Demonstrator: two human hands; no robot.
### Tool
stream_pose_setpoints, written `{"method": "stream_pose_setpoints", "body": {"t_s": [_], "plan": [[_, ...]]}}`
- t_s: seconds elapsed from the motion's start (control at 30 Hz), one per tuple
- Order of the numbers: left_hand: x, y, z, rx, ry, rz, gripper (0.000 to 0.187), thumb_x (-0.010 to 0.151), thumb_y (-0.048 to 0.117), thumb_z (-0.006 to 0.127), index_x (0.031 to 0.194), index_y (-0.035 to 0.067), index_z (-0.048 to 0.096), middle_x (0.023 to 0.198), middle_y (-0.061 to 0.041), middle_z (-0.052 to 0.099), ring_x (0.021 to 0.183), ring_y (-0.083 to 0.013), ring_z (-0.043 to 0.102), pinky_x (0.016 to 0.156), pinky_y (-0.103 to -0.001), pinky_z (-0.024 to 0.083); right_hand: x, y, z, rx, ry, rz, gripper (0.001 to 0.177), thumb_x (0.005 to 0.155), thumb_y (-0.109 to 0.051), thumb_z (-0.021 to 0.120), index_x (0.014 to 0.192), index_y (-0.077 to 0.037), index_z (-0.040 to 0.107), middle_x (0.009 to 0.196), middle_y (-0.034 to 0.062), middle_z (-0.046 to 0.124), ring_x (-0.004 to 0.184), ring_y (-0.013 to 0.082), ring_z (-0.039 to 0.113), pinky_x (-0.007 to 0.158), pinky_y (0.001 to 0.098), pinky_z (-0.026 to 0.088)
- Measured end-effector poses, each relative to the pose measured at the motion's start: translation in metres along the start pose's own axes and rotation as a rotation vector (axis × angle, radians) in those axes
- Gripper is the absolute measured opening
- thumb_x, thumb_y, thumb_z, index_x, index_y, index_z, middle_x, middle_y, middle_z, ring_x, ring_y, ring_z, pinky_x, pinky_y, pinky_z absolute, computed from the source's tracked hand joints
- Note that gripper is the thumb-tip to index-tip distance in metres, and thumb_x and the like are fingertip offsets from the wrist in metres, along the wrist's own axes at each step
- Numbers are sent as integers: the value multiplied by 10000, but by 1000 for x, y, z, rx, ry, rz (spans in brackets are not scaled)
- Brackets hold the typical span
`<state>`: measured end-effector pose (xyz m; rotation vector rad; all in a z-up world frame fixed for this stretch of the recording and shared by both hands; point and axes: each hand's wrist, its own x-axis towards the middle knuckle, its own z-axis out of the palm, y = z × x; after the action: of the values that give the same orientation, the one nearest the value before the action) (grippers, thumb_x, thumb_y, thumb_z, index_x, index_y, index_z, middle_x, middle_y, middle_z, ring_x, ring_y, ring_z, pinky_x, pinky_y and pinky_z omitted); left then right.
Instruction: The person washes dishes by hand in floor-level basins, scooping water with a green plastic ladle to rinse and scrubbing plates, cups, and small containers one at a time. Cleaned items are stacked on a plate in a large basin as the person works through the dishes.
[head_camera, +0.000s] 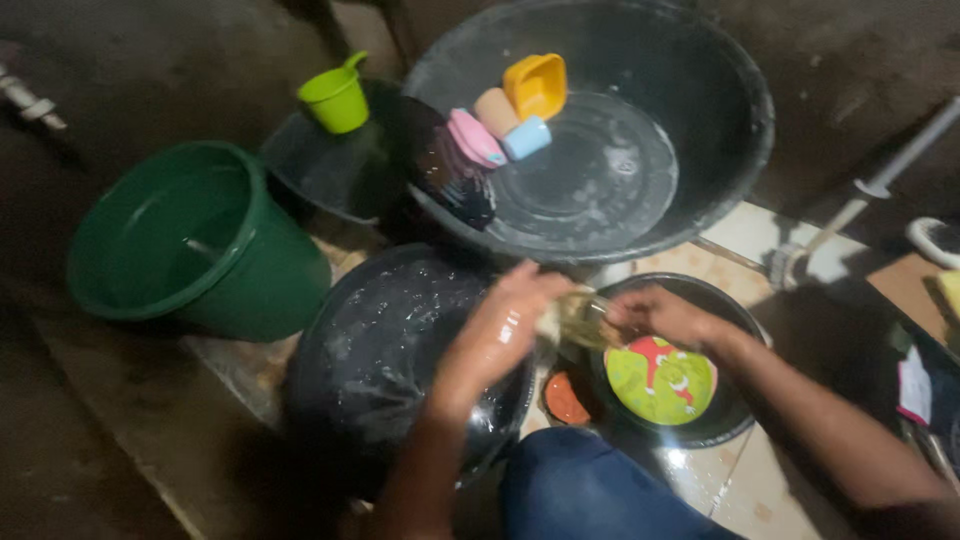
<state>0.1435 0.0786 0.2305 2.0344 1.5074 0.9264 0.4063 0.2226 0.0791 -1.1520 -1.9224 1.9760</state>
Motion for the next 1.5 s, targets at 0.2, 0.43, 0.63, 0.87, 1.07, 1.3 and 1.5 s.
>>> {"method": "stream_pose_setpoints", "body": {"t_s": [0.2,0.43,0.63,0.87,1.07,1.3,1.5], "plan": [[24,16,102,194,-368,77,474,930,23,523,1309,249,695,1425,-38,623,1457,-336,403,1200,-508,276,-12,205,14,-628,325,62,257,860,-234,700,1037,-98,827,1006,133,787,892,250,758,830,369,576],[-32,-19,57,40,-145,-57,417,1005,57,566,1379,214,660,1352,-113,678,1340,-321,568,1158,-439,433,-31,243,28,-746,170,331,306,860,-334,703,1056,-121,802,1051,137,780,981,281,778,896,395,594],[-128,-62,-17,274,-262,-743,810,824,129,789,1543,226,428,1573,-58,418,1445,-296,377,1197,-436,311,-16,109,35,-629,545,-59,318,936,-337,641,1085,-92,778,1054,146,777,952,278,765,852,389,580],[-154,-126,10,645,-389,-742,626,766,185,866,1306,115,557,1434,-97,556,1409,-307,452,1251,-544,205,63,-84,144,-682,-62,-491,264,898,-257,663,1109,-148,778,1047,83,804,881,227,786,805,345,602],[-166,-165,22,451,-117,-820,335,890,217,736,1195,123,633,1146,-135,707,1079,-351,688,1036,-499,454,153,-89,241,-1461,-677,-291,236,893,-186,711,1110,-117,774,1009,132,767,865,255,681,749,375,539],[-172,-224,41,-132,375,-799,349,933,269,681,1252,141,739,1010,-124,771,883,-265,719,784,-378,560,207,-46,200,297,-221,148,344,857,-35,726,1185,-137,705,938,80,751,736,154,667,626,311,534],[-179,-261,61,-923,769,-943,367,1004,330,649,1233,50,708,817,-24,689,723,-131,645,668,-294,520,235,-32,209,388,238,29,255,846,-100,718,1099,-136,718,898,63,749,717,162,678,626,327,548]]}}
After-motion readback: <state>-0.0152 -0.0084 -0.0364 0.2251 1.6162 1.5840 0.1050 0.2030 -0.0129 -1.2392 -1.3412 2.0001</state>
